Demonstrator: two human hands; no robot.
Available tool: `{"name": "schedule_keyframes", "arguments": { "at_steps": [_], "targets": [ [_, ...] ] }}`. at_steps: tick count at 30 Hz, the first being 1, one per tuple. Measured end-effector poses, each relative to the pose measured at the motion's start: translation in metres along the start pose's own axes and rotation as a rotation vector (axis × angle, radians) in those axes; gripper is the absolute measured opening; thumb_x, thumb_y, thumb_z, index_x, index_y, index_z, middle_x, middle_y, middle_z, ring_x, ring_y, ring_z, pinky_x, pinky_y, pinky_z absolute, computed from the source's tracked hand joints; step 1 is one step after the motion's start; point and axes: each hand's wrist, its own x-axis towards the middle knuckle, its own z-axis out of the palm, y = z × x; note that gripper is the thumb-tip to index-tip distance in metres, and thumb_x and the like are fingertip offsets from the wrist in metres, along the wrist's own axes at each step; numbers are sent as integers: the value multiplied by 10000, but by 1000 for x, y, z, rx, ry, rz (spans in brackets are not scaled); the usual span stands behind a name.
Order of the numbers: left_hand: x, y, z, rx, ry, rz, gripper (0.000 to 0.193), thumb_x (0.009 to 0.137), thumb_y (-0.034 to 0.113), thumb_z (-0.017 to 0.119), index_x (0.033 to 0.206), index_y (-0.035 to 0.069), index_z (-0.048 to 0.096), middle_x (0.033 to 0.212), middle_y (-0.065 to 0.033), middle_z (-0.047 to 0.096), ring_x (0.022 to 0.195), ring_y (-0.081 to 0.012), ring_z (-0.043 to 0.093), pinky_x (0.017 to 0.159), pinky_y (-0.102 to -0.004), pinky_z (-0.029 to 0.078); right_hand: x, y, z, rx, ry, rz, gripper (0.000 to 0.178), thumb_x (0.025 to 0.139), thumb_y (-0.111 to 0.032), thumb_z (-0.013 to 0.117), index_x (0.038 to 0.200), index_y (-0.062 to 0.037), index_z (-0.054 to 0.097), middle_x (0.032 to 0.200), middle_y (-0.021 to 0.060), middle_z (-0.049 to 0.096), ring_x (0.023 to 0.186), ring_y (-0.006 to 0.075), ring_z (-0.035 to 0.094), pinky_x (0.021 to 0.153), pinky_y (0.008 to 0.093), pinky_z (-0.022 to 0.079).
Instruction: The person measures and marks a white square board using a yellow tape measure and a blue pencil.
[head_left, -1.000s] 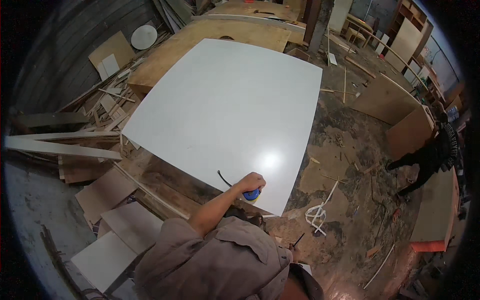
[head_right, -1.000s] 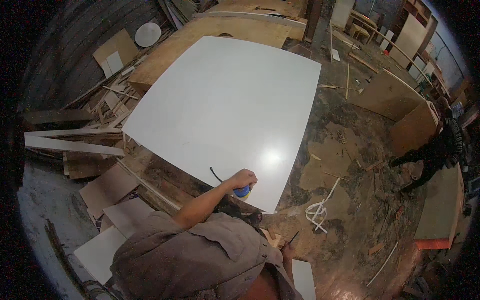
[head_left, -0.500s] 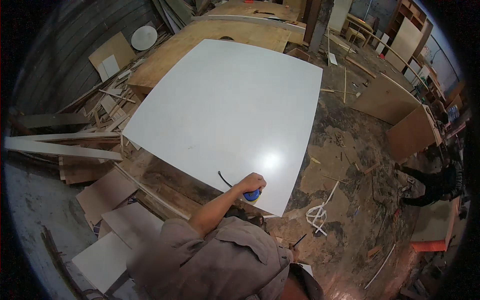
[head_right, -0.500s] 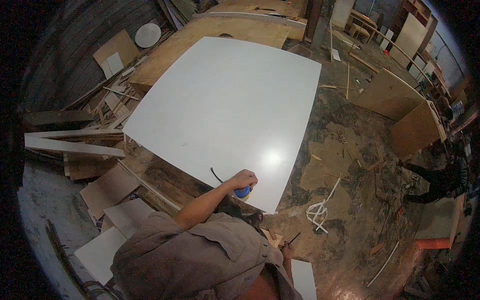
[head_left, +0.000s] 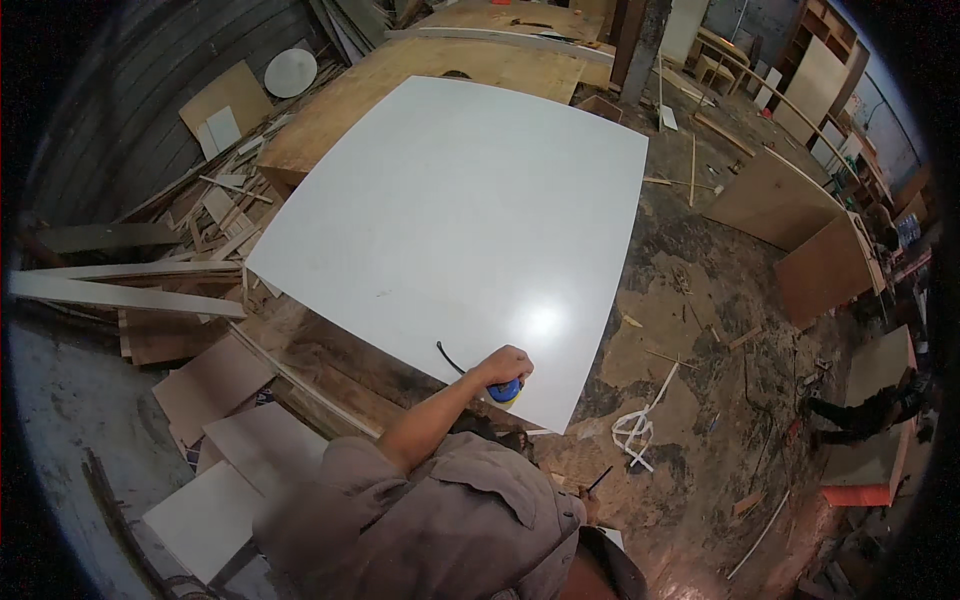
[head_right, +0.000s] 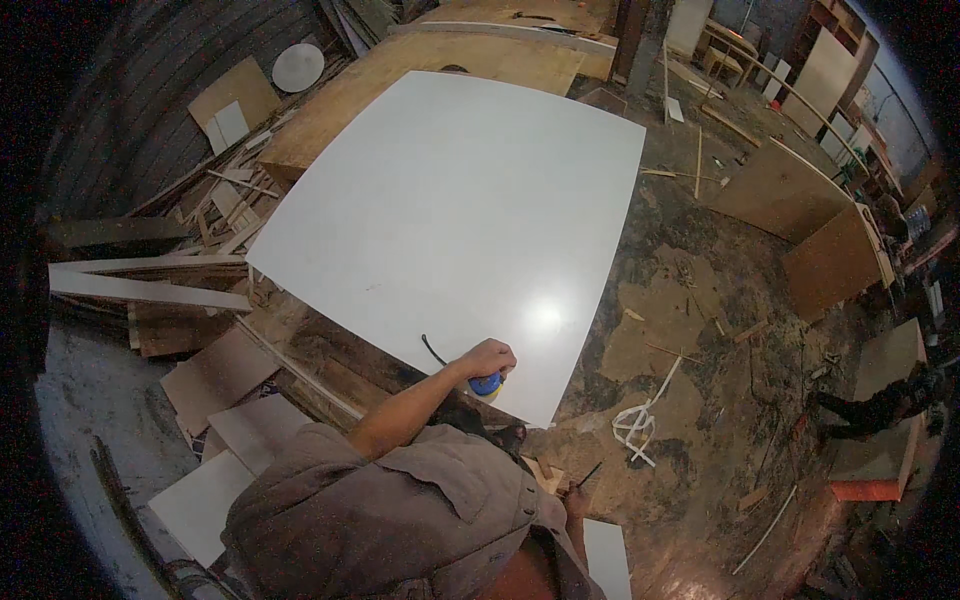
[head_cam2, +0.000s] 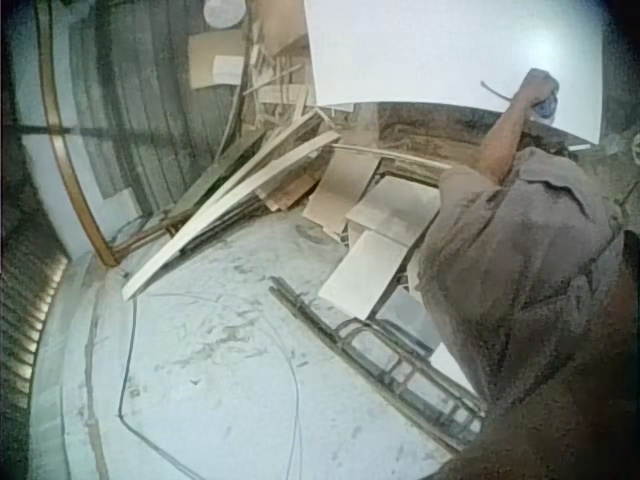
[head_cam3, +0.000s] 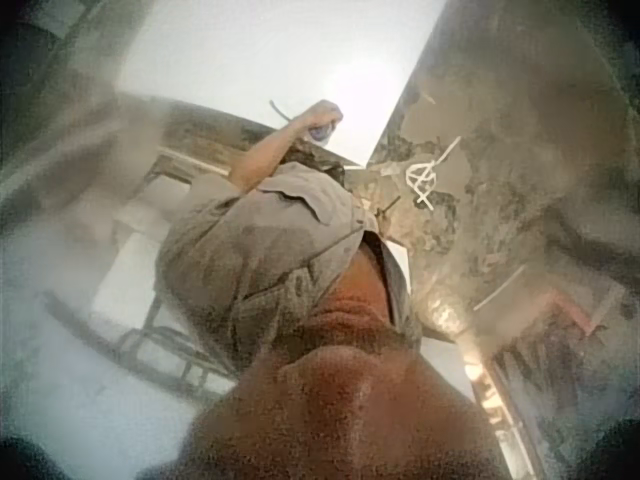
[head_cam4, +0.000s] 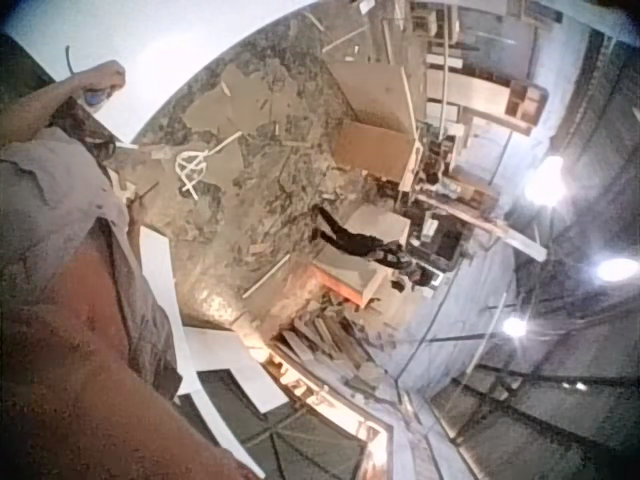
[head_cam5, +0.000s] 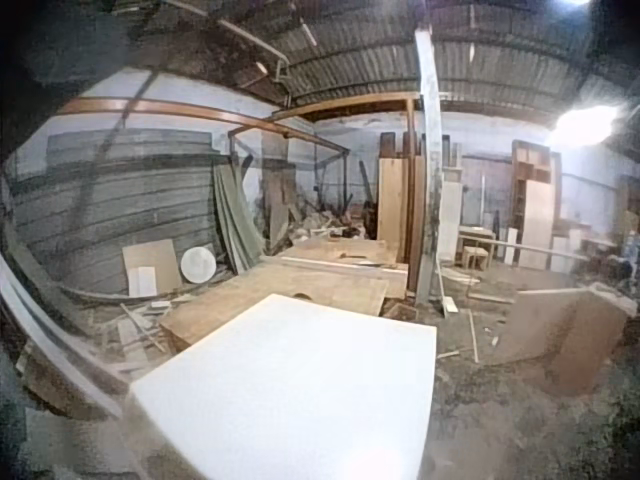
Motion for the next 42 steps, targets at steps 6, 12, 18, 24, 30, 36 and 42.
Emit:
{"name": "schedule_keyframes", "arguments": {
  "at_steps": [6,12,18,24,30,36,42],
  "targets": [
    [3,-3,1,52,3,25,269,807,227,621,621,38,661,630,-74,670,583,-177,638,587,-339,512,-9,-11,7,41,52,11,372,1051,-264,584,1229,61,565,824,175,717,685,261,697,590,412,561],
    [2,-7,1,32,14,22,276,802,242,621,611,47,660,630,-82,664,583,-184,624,587,-341,504,-22,-21,12,31,62,-10,401,1048,-270,594,1248,76,568,829,178,721,724,279,715,619,417,574],
    [7,-11,3,-20,19,-7,258,798,242,642,641,38,670,624,-65,665,584,-167,608,588,-336,502,0,0,1,32,46,-14,491,1037,-298,612,1331,85,527,859,187,725,733,292,719,648,435,583],
    [12,-4,5,-5,9,16,249,807,234,646,657,37,677,631,-56,673,592,-159,620,588,-334,505,11,8,-11,-104,28,-62,451,1035,-293,591,1332,42,546,895,182,733,775,310,730,676,429,584],
    [-3,-8,-5,55,6,3,247,808,231,645,671,29,684,638,-64,682,588,-172,627,590,-337,510,-27,-18,14,-99,60,-60,293,1027,-255,608,1141,12,646,847,130,714,744,262,724,639,394,582],
    [5,-5,0,20,-30,-28,212,837,207,649,747,19,692,672,-51,683,613,-152,626,607,-326,511,-35,-24,4,32,-32,-231,246,1046,-223,599,1016,15,652,896,130,695,777,251,719,659,404,593],
    [-4,-14,-4,-24,14,-35,228,823,217,648,703,28,691,659,-62,685,608,-159,632,601,-334,514,-29,-8,16,109,55,-168,307,1054,-254,586,1025,46,648,923,162,699,786,274,723,676,422,606]
  ]
}}
